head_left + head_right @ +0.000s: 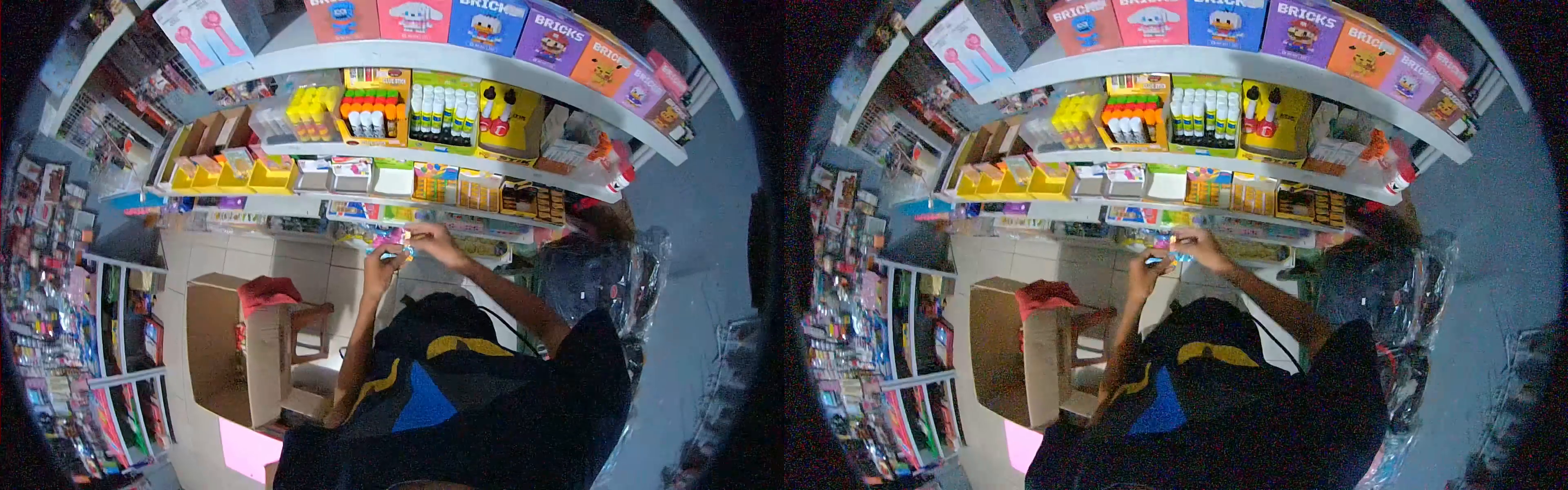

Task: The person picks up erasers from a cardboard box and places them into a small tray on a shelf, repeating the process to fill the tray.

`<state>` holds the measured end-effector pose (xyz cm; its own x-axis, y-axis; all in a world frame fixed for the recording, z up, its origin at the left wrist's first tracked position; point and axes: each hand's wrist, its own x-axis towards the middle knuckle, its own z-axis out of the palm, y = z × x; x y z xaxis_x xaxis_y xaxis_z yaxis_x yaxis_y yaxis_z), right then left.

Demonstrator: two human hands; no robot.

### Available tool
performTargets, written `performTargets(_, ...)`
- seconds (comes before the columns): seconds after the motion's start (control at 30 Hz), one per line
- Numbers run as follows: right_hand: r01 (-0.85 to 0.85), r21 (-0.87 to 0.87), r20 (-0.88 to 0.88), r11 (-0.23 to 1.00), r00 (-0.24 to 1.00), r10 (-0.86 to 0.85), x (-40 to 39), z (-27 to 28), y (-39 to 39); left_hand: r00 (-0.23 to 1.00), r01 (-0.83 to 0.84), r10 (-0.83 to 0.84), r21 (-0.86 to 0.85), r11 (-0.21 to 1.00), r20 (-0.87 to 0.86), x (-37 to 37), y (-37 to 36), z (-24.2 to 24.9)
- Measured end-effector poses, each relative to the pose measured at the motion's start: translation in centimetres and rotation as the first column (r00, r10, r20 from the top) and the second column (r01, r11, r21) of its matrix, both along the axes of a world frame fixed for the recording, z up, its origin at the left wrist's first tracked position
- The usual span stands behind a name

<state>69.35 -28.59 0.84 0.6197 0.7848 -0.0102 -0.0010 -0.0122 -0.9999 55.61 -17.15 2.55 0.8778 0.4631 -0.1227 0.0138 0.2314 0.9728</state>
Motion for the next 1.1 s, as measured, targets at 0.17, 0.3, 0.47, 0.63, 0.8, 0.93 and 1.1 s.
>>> performTargets(0.17,0.018,-0.27,0.405,0.963,0.909,0.096,14.1,-6.9,-1.1,0.976,-0.178,0.165,-0.084,0.98,-0.141,-0.1,0.1,-2.3)
performTargets(0.3,0.137,-0.522,0.667,0.842,0.681,0.303,17.6,-1.5,-1.0,0.947,-0.306,0.283,-0.157,0.939,-0.15,-2.6,0.6,-3.8)
performTargets(0.47,0.214,-0.663,0.666,0.717,0.606,0.435,19.7,-4.1,-0.6,0.895,-0.436,0.41,-0.144,0.888,-0.177,-5.7,0.0,-3.6)
performTargets(0.63,0.165,-0.636,0.616,0.754,0.698,0.366,19.7,-6.3,-0.5,0.84,-0.529,0.491,-0.152,0.835,-0.23,-8.4,-1.3,-4.6)
performTargets(0.8,0.03,-0.766,0.319,0.642,0.885,0.339,22.6,-10.6,0.7,0.807,-0.575,0.524,-0.16,0.803,-0.272,-10.1,-2.3,-6.0)
performTargets(0.93,0.086,-0.675,0.437,0.733,0.847,0.303,22.1,-11.7,0.3,0.788,-0.601,0.538,-0.186,0.777,-0.298,-10.9,-3.0,-6.4)
performTargets(1.1,0.15,-0.499,0.58,0.853,0.79,0.2,21.4,-10.5,0.4,0.792,-0.601,0.545,-0.193,0.776,-0.276,-10.5,-2.7,-7.0)
